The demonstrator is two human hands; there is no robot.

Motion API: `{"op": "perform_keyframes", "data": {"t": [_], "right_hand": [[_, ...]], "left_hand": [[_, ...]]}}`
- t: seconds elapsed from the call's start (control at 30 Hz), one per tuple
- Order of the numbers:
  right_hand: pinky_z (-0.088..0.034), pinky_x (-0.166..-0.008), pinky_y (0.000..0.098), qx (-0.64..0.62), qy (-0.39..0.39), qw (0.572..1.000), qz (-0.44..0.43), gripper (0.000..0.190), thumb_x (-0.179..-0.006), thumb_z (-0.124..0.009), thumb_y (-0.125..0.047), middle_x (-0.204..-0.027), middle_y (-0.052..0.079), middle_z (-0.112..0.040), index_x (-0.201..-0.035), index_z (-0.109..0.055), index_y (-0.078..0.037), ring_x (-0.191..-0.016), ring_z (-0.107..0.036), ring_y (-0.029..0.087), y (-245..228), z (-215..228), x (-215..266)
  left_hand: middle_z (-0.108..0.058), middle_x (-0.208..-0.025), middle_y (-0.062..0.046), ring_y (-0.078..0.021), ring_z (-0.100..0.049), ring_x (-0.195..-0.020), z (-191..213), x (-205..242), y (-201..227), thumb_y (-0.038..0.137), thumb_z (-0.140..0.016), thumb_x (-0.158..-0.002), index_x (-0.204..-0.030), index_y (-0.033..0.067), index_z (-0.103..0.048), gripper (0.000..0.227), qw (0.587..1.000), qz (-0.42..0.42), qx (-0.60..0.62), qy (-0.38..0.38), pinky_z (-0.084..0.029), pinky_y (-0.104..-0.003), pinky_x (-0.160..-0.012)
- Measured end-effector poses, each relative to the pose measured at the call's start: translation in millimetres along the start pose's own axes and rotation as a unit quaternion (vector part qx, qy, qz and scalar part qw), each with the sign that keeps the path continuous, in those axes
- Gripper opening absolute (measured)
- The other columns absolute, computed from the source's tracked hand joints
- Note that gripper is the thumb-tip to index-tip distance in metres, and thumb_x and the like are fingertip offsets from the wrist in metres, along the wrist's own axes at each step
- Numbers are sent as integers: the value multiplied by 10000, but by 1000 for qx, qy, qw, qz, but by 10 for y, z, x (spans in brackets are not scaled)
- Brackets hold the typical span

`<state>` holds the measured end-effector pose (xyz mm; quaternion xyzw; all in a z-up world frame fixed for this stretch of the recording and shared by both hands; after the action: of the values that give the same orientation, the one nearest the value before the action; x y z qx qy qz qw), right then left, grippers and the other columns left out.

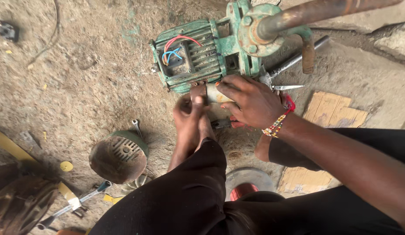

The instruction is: The person sits on the floor and uses pliers and a screwdriver to adjust and tighten components on a green electric motor. They wrap a cylindrical part with white tape and manipulate the exposed wires inside the motor's terminal box.

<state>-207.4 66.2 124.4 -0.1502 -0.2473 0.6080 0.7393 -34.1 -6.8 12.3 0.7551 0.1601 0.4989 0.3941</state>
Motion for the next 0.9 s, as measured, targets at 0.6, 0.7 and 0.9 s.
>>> {"op": "perform_keyframes", "data": {"t": [0.6, 0.7, 0.9], "right_hand": [[-651, -910, 522, -751, 191, 549, -314, 351, -947, -687, -127, -1224, 142, -638, -1256, -555, -25, -1123, -715, 291, 441, -435, 930], [-602, -875, 473, -740, 218, 501, -392, 404, -940, -689, -113, -1243, 152, -661, -1295, -497, -100, -1094, -700, 286, 480, -652, 1048], [-647, -807, 428, -789, 200, 451, -366, 504, -987, -738, -155, -1172, 169, -680, -1350, -456, 51, -1022, -709, 274, 150, -979, 970]], "left_hand": [[-716, -952, -143, -238, -699, -906, 187, -22, -220, 298, -534, -1138, -1136, -107, -597, 410, 989, -47, 127, -65, -569, -359, -797], [-734, -938, -129, -211, -698, -849, 340, 93, -235, 239, -568, -1060, -1239, -72, -651, 368, 996, -79, 48, -10, -589, -354, -795], [-618, -1186, -96, -187, -627, -1000, 152, 727, 183, 73, -789, -855, -1326, -56, -561, 539, 960, -219, -17, -174, -524, -327, -885]]}}
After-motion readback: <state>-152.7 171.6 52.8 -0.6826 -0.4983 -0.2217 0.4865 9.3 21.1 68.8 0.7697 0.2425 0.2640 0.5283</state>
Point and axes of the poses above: each hand's wrist, its own x-axis away from the middle knuckle, its own z-axis out of the back of the hand, y = z × x, the point moved 4 cm from there along -x, towards the middle knuckle
